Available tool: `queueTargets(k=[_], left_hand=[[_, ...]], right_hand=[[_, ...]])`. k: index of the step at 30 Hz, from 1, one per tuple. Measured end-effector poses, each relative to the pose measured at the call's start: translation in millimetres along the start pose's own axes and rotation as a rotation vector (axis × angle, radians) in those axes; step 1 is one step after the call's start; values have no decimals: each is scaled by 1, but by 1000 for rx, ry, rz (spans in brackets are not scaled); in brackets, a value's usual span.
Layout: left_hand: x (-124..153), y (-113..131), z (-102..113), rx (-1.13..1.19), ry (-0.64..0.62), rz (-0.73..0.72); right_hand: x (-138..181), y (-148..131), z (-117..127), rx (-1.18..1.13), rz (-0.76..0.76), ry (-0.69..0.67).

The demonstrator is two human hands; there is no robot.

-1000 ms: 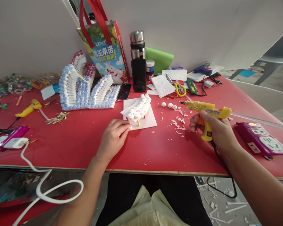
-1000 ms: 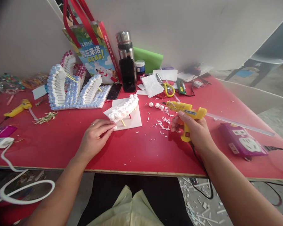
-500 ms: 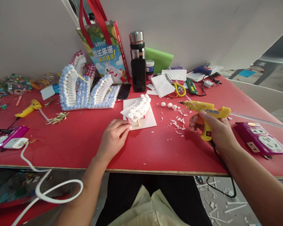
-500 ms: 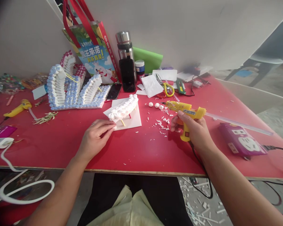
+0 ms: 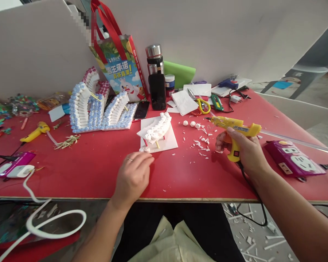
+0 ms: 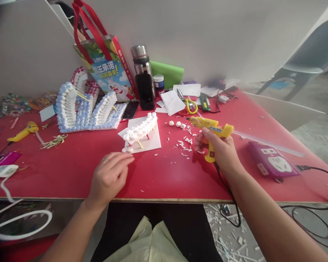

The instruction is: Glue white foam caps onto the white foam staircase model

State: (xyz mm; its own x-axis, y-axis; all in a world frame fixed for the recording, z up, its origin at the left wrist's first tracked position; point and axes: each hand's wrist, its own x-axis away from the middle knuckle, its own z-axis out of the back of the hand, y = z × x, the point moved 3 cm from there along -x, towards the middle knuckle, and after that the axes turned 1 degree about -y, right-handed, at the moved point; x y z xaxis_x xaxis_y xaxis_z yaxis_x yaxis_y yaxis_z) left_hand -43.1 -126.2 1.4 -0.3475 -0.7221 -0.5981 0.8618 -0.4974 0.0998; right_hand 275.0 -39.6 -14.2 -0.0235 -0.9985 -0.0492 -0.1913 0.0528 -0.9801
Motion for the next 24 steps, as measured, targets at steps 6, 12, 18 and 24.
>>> queueTargets(k=[6, 12, 18, 24], left_hand=[[-4, -27, 5, -41, -5, 78], [2, -25, -8, -122, -127, 40], [3, -27, -12, -124, -139, 48], [5, -28, -13, -107, -146, 56]], right_hand=[[-1, -1, 0, -21, 14, -15], [0, -2, 0, -23, 9, -13], [0, -2, -1, -13, -1, -7], [0, -1, -1, -11, -11, -12]])
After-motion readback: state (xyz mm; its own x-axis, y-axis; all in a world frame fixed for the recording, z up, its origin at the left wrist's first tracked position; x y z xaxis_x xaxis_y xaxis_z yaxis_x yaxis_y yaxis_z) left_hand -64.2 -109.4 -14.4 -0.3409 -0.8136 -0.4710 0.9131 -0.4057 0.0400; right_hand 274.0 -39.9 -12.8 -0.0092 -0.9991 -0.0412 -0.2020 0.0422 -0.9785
